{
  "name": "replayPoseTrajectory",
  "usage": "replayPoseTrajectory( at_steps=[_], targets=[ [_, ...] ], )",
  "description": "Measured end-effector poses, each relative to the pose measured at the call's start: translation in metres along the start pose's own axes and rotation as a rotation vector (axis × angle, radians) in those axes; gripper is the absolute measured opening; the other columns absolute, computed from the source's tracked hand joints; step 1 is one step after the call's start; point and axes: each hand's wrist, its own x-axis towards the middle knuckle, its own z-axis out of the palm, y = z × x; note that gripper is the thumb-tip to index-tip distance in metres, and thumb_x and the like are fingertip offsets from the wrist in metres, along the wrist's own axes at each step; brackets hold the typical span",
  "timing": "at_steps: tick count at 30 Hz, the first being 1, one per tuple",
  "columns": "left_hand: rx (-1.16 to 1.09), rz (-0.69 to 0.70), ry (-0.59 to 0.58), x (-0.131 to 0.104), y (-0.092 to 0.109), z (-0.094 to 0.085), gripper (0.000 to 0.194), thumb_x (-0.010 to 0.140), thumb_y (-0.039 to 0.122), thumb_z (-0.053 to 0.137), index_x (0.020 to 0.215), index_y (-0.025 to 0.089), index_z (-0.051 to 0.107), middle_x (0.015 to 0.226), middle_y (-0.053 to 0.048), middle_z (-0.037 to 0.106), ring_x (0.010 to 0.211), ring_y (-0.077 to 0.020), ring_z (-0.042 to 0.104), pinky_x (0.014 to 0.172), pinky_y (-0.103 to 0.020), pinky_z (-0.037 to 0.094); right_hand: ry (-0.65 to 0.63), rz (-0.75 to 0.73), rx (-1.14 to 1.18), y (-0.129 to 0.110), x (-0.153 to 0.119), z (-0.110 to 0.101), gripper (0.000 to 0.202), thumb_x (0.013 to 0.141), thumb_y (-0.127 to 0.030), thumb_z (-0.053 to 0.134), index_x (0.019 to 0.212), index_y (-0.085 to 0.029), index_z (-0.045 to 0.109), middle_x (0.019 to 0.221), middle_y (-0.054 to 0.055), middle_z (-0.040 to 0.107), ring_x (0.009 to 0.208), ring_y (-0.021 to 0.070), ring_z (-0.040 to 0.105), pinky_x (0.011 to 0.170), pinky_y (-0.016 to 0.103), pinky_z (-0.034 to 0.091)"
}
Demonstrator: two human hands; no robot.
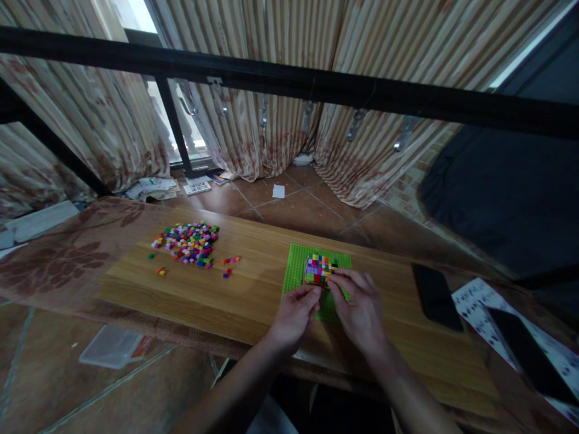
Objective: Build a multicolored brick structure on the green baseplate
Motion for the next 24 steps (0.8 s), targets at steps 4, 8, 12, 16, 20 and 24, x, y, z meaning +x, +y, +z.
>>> replayPoseTrajectory(
  at_steps=[4, 8, 12, 16, 20, 24],
  targets=[
    [0.181, 0.228, 0.066, 0.006, -0.011, -0.002, 0.029, 0.074, 0.037, 0.069, 0.095, 0.016, 0.069, 0.073, 0.000, 0.061, 0.062, -0.0100, 0.047, 0.059, -0.022, 0.037, -0.024, -0.033, -0.171, 0.004, 0.003, 0.009, 0.026, 0.092, -0.027, 0.047, 0.094, -0.021, 0.073, 0.104, 0.009, 0.066, 0.097, 0.0236, 0.054, 0.084, 0.041, 0.046],
    [0.331, 0.291, 0.031, 0.009, -0.014, -0.004, 0.039, 0.077, 0.031, 0.067, 0.113, 0.019, 0.067, 0.075, -0.001, 0.065, 0.063, -0.0141, 0.051, 0.063, -0.025, 0.041, -0.037, -0.027, -0.252, 0.000, 0.002, 0.011, 0.026, 0.091, -0.026, 0.047, 0.094, -0.022, 0.073, 0.110, 0.010, 0.064, 0.100, 0.0257, 0.052, 0.085, 0.043, 0.044],
    [0.393, 0.357, -0.012, 0.008, -0.009, -0.002, 0.038, 0.080, 0.030, 0.064, 0.116, 0.021, 0.066, 0.095, -0.005, 0.070, 0.087, -0.0214, 0.061, 0.083, -0.031, 0.046, 0.000, 0.007, -0.278, -0.002, 0.002, 0.012, 0.024, 0.089, -0.025, 0.050, 0.090, -0.022, 0.073, 0.112, 0.010, 0.064, 0.101, 0.0258, 0.052, 0.085, 0.043, 0.044],
    [0.498, 0.368, -0.049, 0.007, -0.006, -0.002, 0.039, 0.084, 0.031, 0.058, 0.122, 0.023, 0.063, 0.113, -0.007, 0.068, 0.090, -0.0215, 0.064, 0.089, -0.032, 0.046, 0.038, 0.030, -0.271, -0.001, 0.001, 0.011, 0.022, 0.089, -0.026, 0.052, 0.093, -0.020, 0.073, 0.111, 0.010, 0.064, 0.097, 0.0245, 0.052, 0.084, 0.041, 0.045],
    [0.575, 0.365, -0.039, 0.009, -0.008, -0.004, 0.042, 0.086, 0.032, 0.056, 0.126, 0.023, 0.061, 0.103, -0.007, 0.070, 0.076, -0.0193, 0.063, 0.082, -0.032, 0.047, 0.003, 0.005, -0.271, -0.002, -0.006, 0.010, 0.026, 0.090, -0.024, 0.047, 0.097, -0.023, 0.072, 0.113, 0.009, 0.063, 0.098, 0.0242, 0.052, 0.084, 0.041, 0.043],
    [0.566, 0.367, -0.043, 0.009, -0.009, -0.005, 0.044, 0.084, 0.032, 0.058, 0.127, 0.022, 0.061, 0.084, -0.004, 0.070, 0.067, -0.0181, 0.058, 0.074, -0.029, 0.045, -0.039, -0.010, -0.308, -0.002, -0.010, 0.010, 0.030, 0.091, -0.022, 0.044, 0.104, -0.021, 0.071, 0.116, 0.011, 0.062, 0.100, 0.0260, 0.052, 0.085, 0.043, 0.042]
  ],
)
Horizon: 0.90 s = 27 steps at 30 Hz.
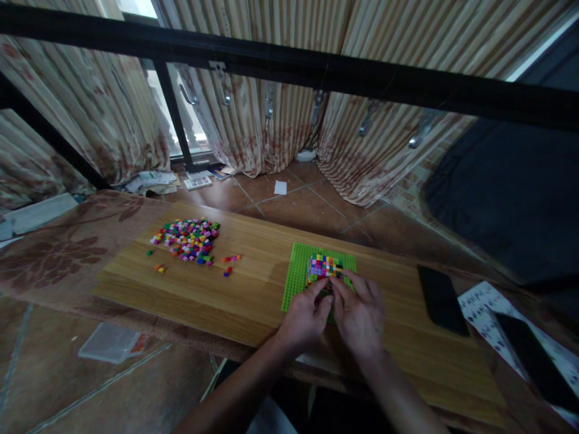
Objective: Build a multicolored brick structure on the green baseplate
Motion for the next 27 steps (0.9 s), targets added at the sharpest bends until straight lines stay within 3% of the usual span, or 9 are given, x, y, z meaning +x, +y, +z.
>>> replayPoseTrajectory(
  at_steps=[10, 15, 20, 23, 27],
  targets=[
    [0.015, -0.016, -0.012, -0.001, 0.004, 0.000, 0.042, 0.085, 0.033, 0.056, 0.125, 0.022, 0.061, 0.076, -0.002, 0.066, 0.055, -0.0140, 0.048, 0.061, -0.026, 0.040, -0.021, -0.025, -0.074, -0.005, 0.001, -0.001, 0.028, 0.090, -0.018, 0.045, 0.101, -0.020, 0.071, 0.110, 0.011, 0.065, 0.098, 0.0265, 0.051, 0.083, 0.041, 0.043],
    [-0.139, -0.013, 0.078, -0.004, 0.002, -0.001, 0.033, 0.081, 0.035, 0.062, 0.109, 0.020, 0.069, 0.085, -0.004, 0.068, 0.071, -0.0155, 0.058, 0.068, -0.025, 0.043, -0.032, -0.024, -0.120, -0.006, 0.006, -0.006, 0.026, 0.090, -0.019, 0.048, 0.100, -0.021, 0.071, 0.114, 0.012, 0.064, 0.100, 0.0276, 0.051, 0.082, 0.043, 0.044],
    [-0.454, -0.305, 0.138, -0.013, 0.004, -0.007, 0.042, 0.074, 0.050, 0.067, 0.096, 0.014, 0.066, 0.063, 0.002, 0.058, 0.047, -0.0089, 0.050, 0.049, -0.022, 0.038, 0.054, 0.009, 0.023, -0.013, -0.008, -0.012, 0.027, 0.091, -0.021, 0.049, 0.110, -0.020, 0.068, 0.118, 0.011, 0.063, 0.101, 0.0249, 0.054, 0.086, 0.043, 0.045],
    [-0.593, -0.422, 0.162, -0.020, 0.008, -0.010, 0.049, 0.066, 0.052, 0.074, 0.093, 0.013, 0.063, 0.070, -0.002, 0.064, 0.055, -0.0111, 0.059, 0.054, -0.023, 0.044, 0.052, 0.010, 0.197, -0.023, -0.023, -0.014, 0.024, 0.092, -0.023, 0.050, 0.106, -0.020, 0.069, 0.114, 0.010, 0.065, 0.100, 0.0223, 0.056, 0.086, 0.040, 0.047],
    [-0.632, -0.472, 0.143, -0.024, 0.013, -0.010, 0.049, 0.066, 0.051, 0.075, 0.093, 0.013, 0.062, 0.073, -0.003, 0.067, 0.059, -0.0116, 0.062, 0.060, -0.024, 0.047, -0.011, 0.086, 0.372, -0.031, -0.033, -0.018, 0.023, 0.092, -0.028, 0.051, 0.103, -0.021, 0.070, 0.112, 0.008, 0.065, 0.101, 0.0209, 0.057, 0.087, 0.039, 0.048]
  ],
)
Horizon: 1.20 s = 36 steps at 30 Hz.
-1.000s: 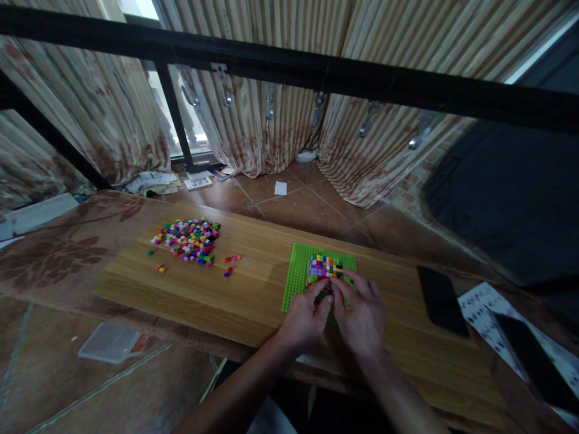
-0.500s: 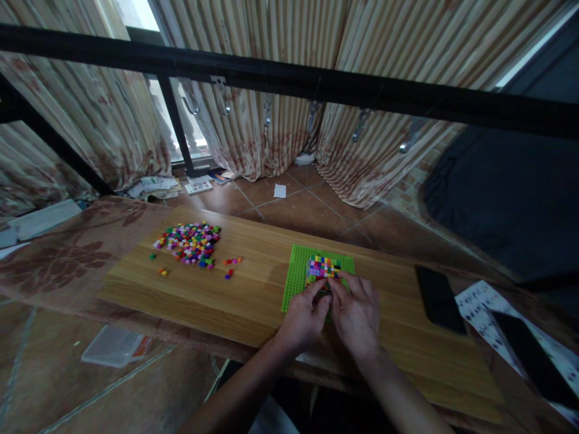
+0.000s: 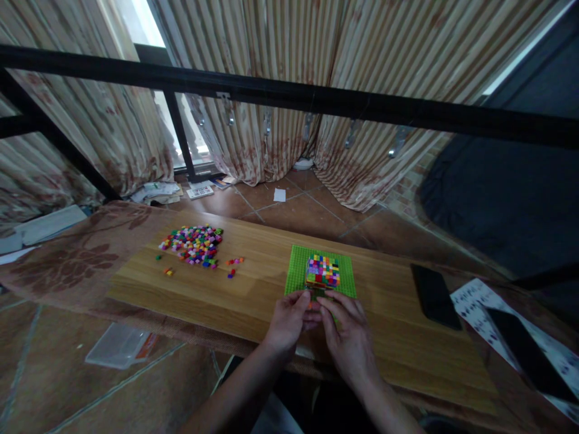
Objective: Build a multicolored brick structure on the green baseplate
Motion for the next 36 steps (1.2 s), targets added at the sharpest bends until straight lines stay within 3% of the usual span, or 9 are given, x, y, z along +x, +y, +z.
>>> replayPoseTrajectory(
  at_steps=[4, 11, 18, 28, 32, 36],
  targets=[
    [-0.056, -0.016, -0.054, -0.003, 0.000, 0.002, 0.045, 0.066, 0.048, 0.077, 0.090, 0.013, 0.064, 0.074, -0.002, 0.065, 0.061, -0.0099, 0.061, 0.063, -0.023, 0.047, -0.028, 0.079, 0.098, -0.003, 0.004, -0.004, 0.023, 0.088, -0.036, 0.058, 0.104, -0.024, 0.070, 0.113, 0.007, 0.064, 0.105, 0.0215, 0.057, 0.090, 0.041, 0.048],
    [-0.105, -0.020, -0.138, -0.002, 0.000, 0.002, 0.039, 0.070, 0.043, 0.075, 0.094, 0.013, 0.067, 0.071, 0.000, 0.064, 0.061, -0.0087, 0.058, 0.065, -0.023, 0.047, -0.070, 0.081, 0.157, -0.007, 0.011, -0.002, 0.017, 0.088, -0.029, 0.058, 0.099, -0.026, 0.071, 0.112, 0.005, 0.065, 0.105, 0.0216, 0.056, 0.091, 0.042, 0.047],
    [-0.157, -0.048, -0.093, -0.002, 0.000, 0.000, 0.038, 0.066, 0.032, 0.076, 0.098, 0.012, 0.066, 0.076, -0.004, 0.069, 0.066, -0.0137, 0.064, 0.067, -0.027, 0.050, -0.011, 0.081, 0.197, 0.000, 0.007, -0.001, 0.015, 0.087, -0.031, 0.059, 0.094, -0.027, 0.072, 0.110, 0.005, 0.066, 0.104, 0.0211, 0.058, 0.090, 0.042, 0.048],
    [-0.003, 0.064, -0.103, 0.006, -0.005, -0.001, 0.042, 0.061, 0.032, 0.081, 0.095, 0.014, 0.066, 0.072, -0.001, 0.066, 0.061, -0.0100, 0.058, 0.063, -0.023, 0.045, -0.038, 0.087, 0.182, 0.008, 0.004, 0.001, 0.014, 0.087, -0.028, 0.060, 0.096, -0.026, 0.070, 0.109, 0.005, 0.066, 0.103, 0.0207, 0.059, 0.090, 0.041, 0.048],
    [-0.014, 0.048, -0.125, 0.009, -0.005, 0.002, 0.039, 0.065, 0.033, 0.077, 0.098, 0.015, 0.065, 0.078, -0.002, 0.067, 0.066, -0.0122, 0.062, 0.068, -0.027, 0.049, -0.021, 0.132, 0.250, 0.011, 0.004, 0.000, 0.014, 0.088, -0.032, 0.059, 0.093, -0.026, 0.070, 0.105, 0.004, 0.067, 0.100, 0.0193, 0.060, 0.089, 0.038, 0.049],
    [0.072, 0.093, -0.134, 0.013, -0.004, 0.007, 0.033, 0.076, 0.030, 0.066, 0.105, 0.016, 0.061, 0.082, -0.003, 0.068, 0.065, -0.0122, 0.063, 0.066, -0.026, 0.050, -0.012, 0.079, 0.186, 0.017, 0.016, -0.004, 0.016, 0.090, -0.033, 0.057, 0.093, -0.025, 0.070, 0.105, 0.005, 0.067, 0.099, 0.0192, 0.059, 0.088, 0.037, 0.049]
  ],
)
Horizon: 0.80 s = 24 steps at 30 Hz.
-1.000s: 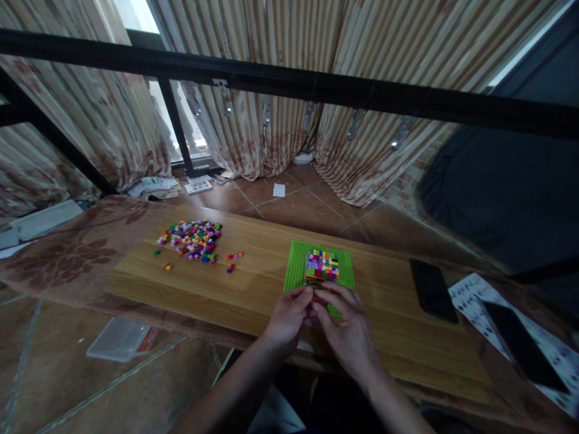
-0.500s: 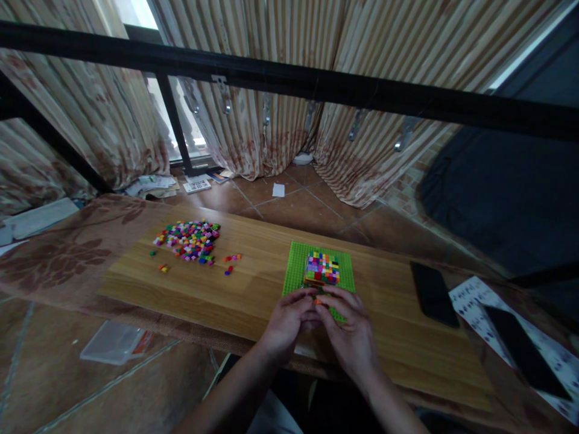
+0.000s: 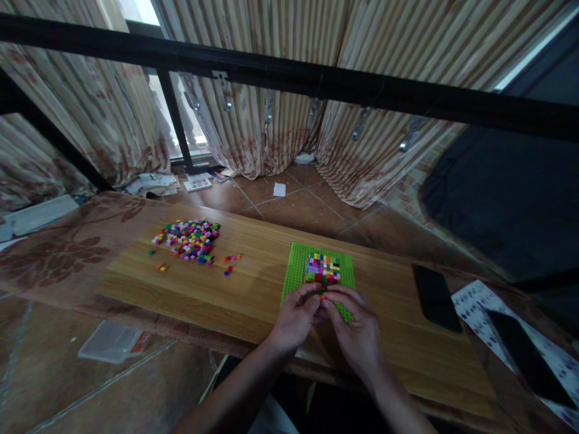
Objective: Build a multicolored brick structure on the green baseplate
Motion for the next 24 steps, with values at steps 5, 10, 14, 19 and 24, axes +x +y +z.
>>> replayPoseTrajectory(
  at_steps=[5, 10, 14, 19, 24],
  targets=[
    [0.311, 0.211, 0.022, 0.006, -0.004, -0.001, 0.039, 0.086, 0.025, 0.049, 0.124, 0.018, 0.053, 0.081, -0.002, 0.068, 0.070, -0.0135, 0.063, 0.072, -0.028, 0.052, 0.055, -0.174, -0.266, 0.010, 0.029, 0.000, 0.022, 0.093, -0.031, 0.051, 0.096, -0.021, 0.071, 0.105, 0.007, 0.067, 0.097, 0.0209, 0.056, 0.086, 0.038, 0.047],
    [0.596, 0.320, 0.007, 0.009, -0.008, -0.004, 0.047, 0.087, 0.023, 0.045, 0.133, 0.020, 0.049, 0.081, -0.003, 0.067, 0.068, -0.0164, 0.061, 0.069, -0.029, 0.051, 0.032, -0.256, -0.498, 0.015, 0.040, 0.008, 0.026, 0.094, -0.026, 0.047, 0.094, -0.021, 0.073, 0.106, 0.008, 0.066, 0.094, 0.0221, 0.053, 0.083, 0.038, 0.043],
    [0.677, 0.325, 0.038, 0.009, -0.006, -0.002, 0.047, 0.085, 0.024, 0.047, 0.131, 0.021, 0.054, 0.087, -0.006, 0.069, 0.072, -0.0196, 0.061, 0.075, -0.032, 0.049, 0.012, -0.247, -0.580, 0.013, 0.039, 0.010, 0.026, 0.093, -0.023, 0.047, 0.093, -0.021, 0.073, 0.110, 0.008, 0.065, 0.097, 0.0235, 0.051, 0.084, 0.039, 0.042],
    [0.640, 0.327, 0.062, 0.009, -0.003, 0.001, 0.047, 0.082, 0.025, 0.052, 0.128, 0.023, 0.058, 0.098, -0.007, 0.071, 0.080, -0.0227, 0.063, 0.085, -0.035, 0.047, 0.050, -0.226, -0.525, 0.013, 0.036, 0.008, 0.026, 0.093, -0.025, 0.046, 0.097, -0.021, 0.072, 0.114, 0.009, 0.064, 0.099, 0.0239, 0.052, 0.084, 0.040, 0.043],
    [0.743, 0.332, 0.069, 0.009, -0.005, 0.000, 0.051, 0.084, 0.027, 0.049, 0.134, 0.021, 0.052, 0.099, -0.010, 0.071, 0.082, -0.0248, 0.064, 0.089, -0.038, 0.046, 0.024, -0.238, -0.570, 0.015, 0.029, 0.007, 0.028, 0.092, -0.022, 0.046, 0.108, -0.020, 0.070, 0.118, 0.010, 0.063, 0.101, 0.0248, 0.052, 0.087, 0.041, 0.043]
  ],
)
